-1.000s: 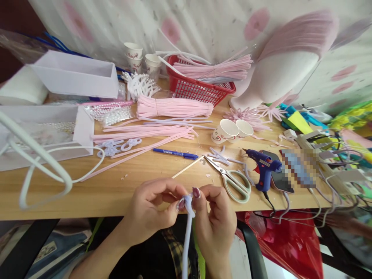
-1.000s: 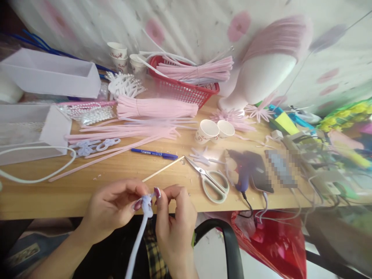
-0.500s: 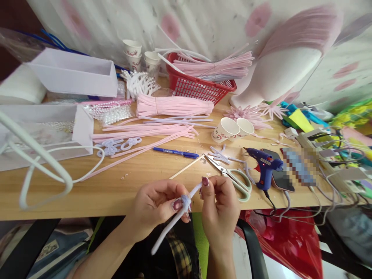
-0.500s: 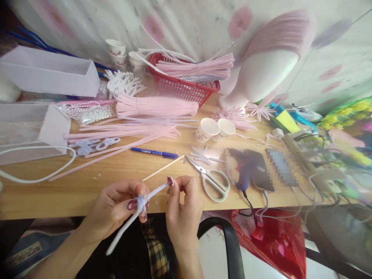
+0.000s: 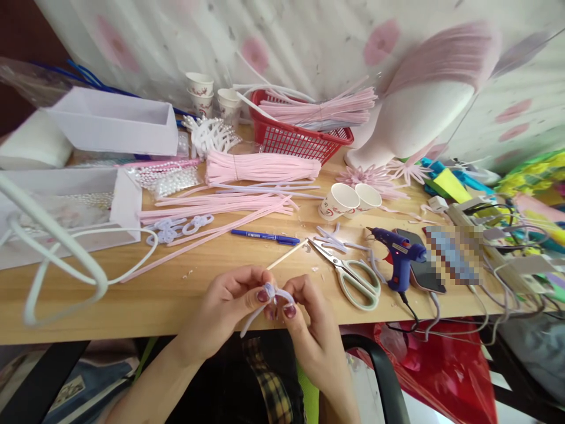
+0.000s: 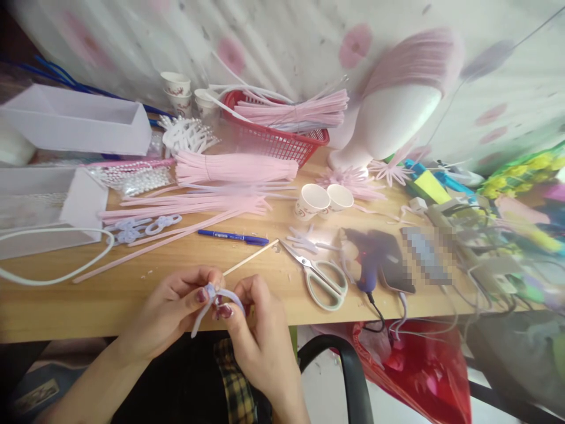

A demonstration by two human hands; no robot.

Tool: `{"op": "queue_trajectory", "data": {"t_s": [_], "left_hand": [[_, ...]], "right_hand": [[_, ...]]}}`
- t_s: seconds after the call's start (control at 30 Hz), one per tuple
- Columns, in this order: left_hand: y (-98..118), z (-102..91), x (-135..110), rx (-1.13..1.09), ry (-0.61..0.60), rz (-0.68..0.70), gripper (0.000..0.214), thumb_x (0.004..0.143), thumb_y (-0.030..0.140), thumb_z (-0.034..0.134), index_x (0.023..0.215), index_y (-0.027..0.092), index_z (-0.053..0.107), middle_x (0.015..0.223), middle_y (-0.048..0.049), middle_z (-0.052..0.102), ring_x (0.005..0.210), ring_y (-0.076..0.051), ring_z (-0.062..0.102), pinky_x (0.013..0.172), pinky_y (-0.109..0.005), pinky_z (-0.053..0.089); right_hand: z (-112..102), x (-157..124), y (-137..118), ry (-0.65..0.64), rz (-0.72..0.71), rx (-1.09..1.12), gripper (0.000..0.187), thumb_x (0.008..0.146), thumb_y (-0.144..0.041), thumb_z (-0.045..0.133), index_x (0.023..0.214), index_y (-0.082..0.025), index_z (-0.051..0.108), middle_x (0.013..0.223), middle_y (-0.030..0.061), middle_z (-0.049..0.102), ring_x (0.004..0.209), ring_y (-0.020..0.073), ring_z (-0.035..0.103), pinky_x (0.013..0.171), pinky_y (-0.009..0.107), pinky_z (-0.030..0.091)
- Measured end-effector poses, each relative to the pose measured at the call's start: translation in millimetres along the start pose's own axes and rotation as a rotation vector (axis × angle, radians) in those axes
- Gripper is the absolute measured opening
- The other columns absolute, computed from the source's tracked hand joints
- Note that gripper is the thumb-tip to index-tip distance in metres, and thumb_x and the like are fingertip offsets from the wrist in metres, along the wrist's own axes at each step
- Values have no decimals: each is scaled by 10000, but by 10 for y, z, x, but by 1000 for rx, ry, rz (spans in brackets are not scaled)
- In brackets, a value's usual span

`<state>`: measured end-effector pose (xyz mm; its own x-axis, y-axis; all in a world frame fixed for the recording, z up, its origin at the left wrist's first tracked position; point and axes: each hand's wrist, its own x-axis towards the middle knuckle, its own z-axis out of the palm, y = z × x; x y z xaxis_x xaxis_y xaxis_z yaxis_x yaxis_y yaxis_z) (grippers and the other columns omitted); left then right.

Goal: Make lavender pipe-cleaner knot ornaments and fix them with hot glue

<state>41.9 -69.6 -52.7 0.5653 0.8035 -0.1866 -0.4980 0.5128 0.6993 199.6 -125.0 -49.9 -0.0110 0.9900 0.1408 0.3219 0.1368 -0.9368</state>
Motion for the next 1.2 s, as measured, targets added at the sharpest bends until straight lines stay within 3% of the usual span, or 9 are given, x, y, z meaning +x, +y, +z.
{"op": "queue_trajectory", "data": {"t_s": [0.1, 0.27, 0.47, 0.67, 0.9, 1.07, 1.2], "left_hand": [[-46, -15, -6, 25, 20, -40, 322, 722, 392, 906, 754, 146, 700, 677, 9, 628, 611, -93, 553, 592, -174, 465], [-94, -10, -25, 14, 68, -45, 418, 702, 483, 899, 722, 140, 661, 617, 23, 573, 545, -71, 487, 515, -147, 421], [-43, 47, -13, -73, 9, -27, 394, 790, 491, 832, 700, 137, 684, 603, 6, 606, 541, -96, 565, 549, -193, 517], [-91, -2, -49, 27, 56, 118, 246, 735, 287, 907, 950, 198, 827, 840, -51, 779, 754, -172, 709, 713, -263, 619], [69, -57, -105, 435, 16, 355, 95, 863, 206, 784, 929, 247, 840, 866, -31, 721, 771, -142, 681, 702, -191, 572], [266, -130, -125, 800, -122, 349, 216, 892, 204, 749, 1070, 297, 828, 886, -30, 793, 820, -171, 703, 791, -230, 544], [351, -128, -124, 870, -175, 357, 199, 871, 200, 770, 1033, 292, 839, 838, -15, 815, 743, -163, 713, 749, -226, 542]], "right_hand": [[3, 41, -54, -52, -75, -53, 257, 1051, -279, 469, 803, -226, 516, 689, -37, 562, 605, 123, 533, 573, 241, 402], [2, 60, -127, -35, -223, -130, 365, 1008, -202, 504, 646, -215, 461, 548, -63, 422, 482, 99, 410, 502, 260, 303], [74, 23, -100, 14, -127, 44, 420, 1047, -273, 468, 631, -218, 494, 557, -40, 495, 505, 116, 513, 526, 256, 400], [129, -6, -31, 104, -65, 68, 411, 1068, -291, 448, 667, -211, 484, 579, -43, 502, 505, 103, 475, 504, 237, 366], [78, -37, -80, -62, -87, -21, 309, 1058, -255, 410, 759, -224, 479, 666, -29, 536, 592, 129, 509, 568, 255, 390], [36, -15, -138, -126, -167, -15, 316, 1016, -211, 405, 703, -227, 443, 599, -40, 483, 525, 122, 463, 529, 266, 351], [12, 13, -170, -152, -168, -6, 320, 983, -196, 432, 664, -227, 427, 556, -51, 450, 482, 111, 421, 489, 257, 319]]}}
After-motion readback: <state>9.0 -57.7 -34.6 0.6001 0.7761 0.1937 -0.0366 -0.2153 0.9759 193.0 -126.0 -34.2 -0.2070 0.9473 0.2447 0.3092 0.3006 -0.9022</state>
